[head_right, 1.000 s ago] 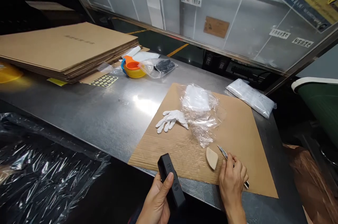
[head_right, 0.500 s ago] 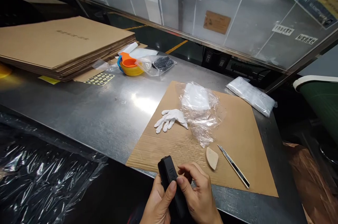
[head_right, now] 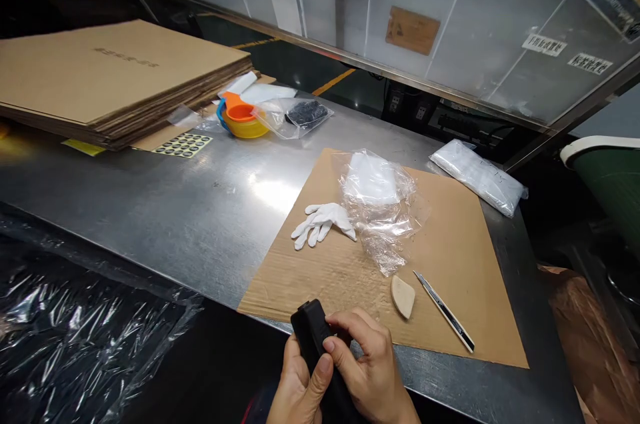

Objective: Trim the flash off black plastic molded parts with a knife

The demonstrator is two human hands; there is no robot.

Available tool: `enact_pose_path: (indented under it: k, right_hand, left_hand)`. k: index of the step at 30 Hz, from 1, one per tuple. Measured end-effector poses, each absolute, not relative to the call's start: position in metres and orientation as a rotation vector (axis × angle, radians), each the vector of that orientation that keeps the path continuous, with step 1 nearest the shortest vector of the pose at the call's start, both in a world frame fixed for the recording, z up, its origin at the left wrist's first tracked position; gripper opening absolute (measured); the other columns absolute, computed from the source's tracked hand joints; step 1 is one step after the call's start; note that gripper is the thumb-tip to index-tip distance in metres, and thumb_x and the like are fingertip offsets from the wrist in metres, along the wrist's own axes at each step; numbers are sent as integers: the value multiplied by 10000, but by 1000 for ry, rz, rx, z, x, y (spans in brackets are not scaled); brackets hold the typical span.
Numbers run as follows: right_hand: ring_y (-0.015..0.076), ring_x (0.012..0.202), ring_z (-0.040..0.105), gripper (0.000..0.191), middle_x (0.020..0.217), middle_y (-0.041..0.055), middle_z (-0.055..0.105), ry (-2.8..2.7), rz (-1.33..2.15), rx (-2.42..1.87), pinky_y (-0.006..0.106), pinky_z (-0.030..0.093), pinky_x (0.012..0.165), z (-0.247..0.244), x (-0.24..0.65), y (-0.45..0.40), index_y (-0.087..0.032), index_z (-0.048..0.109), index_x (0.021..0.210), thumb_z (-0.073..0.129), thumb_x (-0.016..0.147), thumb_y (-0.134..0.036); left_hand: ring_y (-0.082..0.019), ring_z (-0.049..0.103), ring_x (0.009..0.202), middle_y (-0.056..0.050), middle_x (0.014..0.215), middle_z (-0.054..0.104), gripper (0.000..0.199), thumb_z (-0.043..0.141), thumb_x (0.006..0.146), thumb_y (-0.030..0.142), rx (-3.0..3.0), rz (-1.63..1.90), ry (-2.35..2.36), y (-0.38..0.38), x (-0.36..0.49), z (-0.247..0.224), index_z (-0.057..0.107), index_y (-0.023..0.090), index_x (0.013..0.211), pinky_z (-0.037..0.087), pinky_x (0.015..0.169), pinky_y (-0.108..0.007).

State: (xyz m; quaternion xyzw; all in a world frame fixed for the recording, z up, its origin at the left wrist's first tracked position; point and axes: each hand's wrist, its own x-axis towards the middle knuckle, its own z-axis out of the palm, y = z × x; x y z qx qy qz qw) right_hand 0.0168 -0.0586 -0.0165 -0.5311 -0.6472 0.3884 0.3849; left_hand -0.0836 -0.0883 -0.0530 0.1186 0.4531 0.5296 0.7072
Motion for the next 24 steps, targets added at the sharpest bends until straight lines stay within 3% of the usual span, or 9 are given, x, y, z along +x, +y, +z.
enact_pose_path:
  k: [4, 11, 17, 19, 22, 24]
  right_hand:
    - [135, 690, 605, 69, 759, 25, 643, -1671, 885, -1348, 221, 477, 627, -18, 14, -61, -192, 617, 858, 548, 851, -200]
    - [143, 765, 636, 198, 859, 37, 680, -1664, 864, -1314, 220, 507, 678, -18, 13, -64, -209, 624, 1028, 557, 846, -170]
    - [141, 693, 624, 91, 760, 33, 659, -1672, 820, -1386, 216, 499, 631, -15, 15, -64, -196, 619, 887, 533, 859, -206]
    - [148, 726, 629, 150, 817, 36, 666, -1673, 862, -1370, 223, 510, 655, -13, 16, -69, -218, 612, 979, 517, 883, -284]
    - [206, 871, 640, 433, 1032, 71, 663, -1751, 869, -1361, 262, 536, 716, -11, 21, -79, -253, 535, 1213, 589, 826, -438]
    - [237, 968, 627, 490, 1122, 83, 643, -1839, 792, -1422, 285, 533, 782, -12, 27, -86, -258, 491, 1281, 610, 822, -381]
  left_hand:
    - [-299, 534, 1129, -129, 1164, 593, 752, 715, 673, 488, 209, 1172, 1020, -89, -84, -55, 309, 235, 1253, 391, 958, -389]
    - [-299, 533, 1126, -131, 1172, 585, 777, 718, 673, 484, 223, 1141, 1017, -90, -87, -54, 288, 240, 1273, 387, 956, -389]
    - [-296, 561, 1089, -122, 1108, 619, 727, 699, 692, 496, 205, 1137, 958, -93, -86, -57, 298, 237, 1240, 410, 923, -389]
    - [-297, 560, 1095, -113, 1097, 629, 710, 711, 682, 492, 186, 1141, 950, -91, -87, -56, 334, 239, 1229, 403, 933, -389]
    - [-285, 532, 1144, -95, 1133, 624, 667, 696, 702, 485, 102, 1113, 945, -88, -91, -53, 373, 258, 1240, 358, 989, -400]
    - [-273, 494, 1186, -84, 1171, 612, 634, 663, 729, 494, 46, 1065, 945, -86, -95, -53, 407, 267, 1263, 313, 1025, -401]
